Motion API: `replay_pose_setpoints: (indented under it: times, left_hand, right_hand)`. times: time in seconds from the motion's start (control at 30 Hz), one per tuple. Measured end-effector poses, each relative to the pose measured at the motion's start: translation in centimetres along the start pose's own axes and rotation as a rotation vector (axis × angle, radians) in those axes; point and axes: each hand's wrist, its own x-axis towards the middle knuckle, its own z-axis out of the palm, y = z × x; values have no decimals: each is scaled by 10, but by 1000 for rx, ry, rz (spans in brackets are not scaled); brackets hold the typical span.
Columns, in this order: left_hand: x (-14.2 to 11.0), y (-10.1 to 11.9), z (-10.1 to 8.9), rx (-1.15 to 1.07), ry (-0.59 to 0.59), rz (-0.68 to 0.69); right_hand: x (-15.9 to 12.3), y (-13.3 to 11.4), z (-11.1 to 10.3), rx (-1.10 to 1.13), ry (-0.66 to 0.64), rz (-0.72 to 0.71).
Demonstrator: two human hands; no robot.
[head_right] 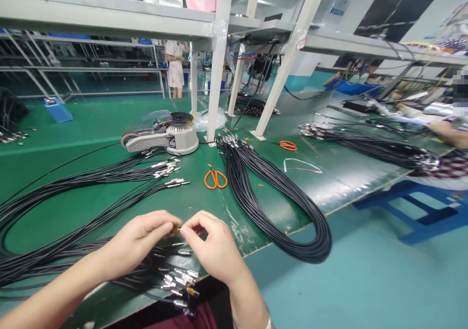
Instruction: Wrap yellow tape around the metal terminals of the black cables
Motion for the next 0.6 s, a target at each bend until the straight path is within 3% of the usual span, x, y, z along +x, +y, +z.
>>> replay_pose_setpoints:
  times: [0.13,0.3,0.6]
  left_hand:
    - [-10,-13,-11,-3,45,-150]
    - [-7,-15,-5,42,-60,-86]
    - [5,-10,8,-94,-18,-157]
  right_hand:
    - [3,10,8,56,53,45]
    - [2,14,8,78,41,13]
    - [-2,13,13,153,91,131]
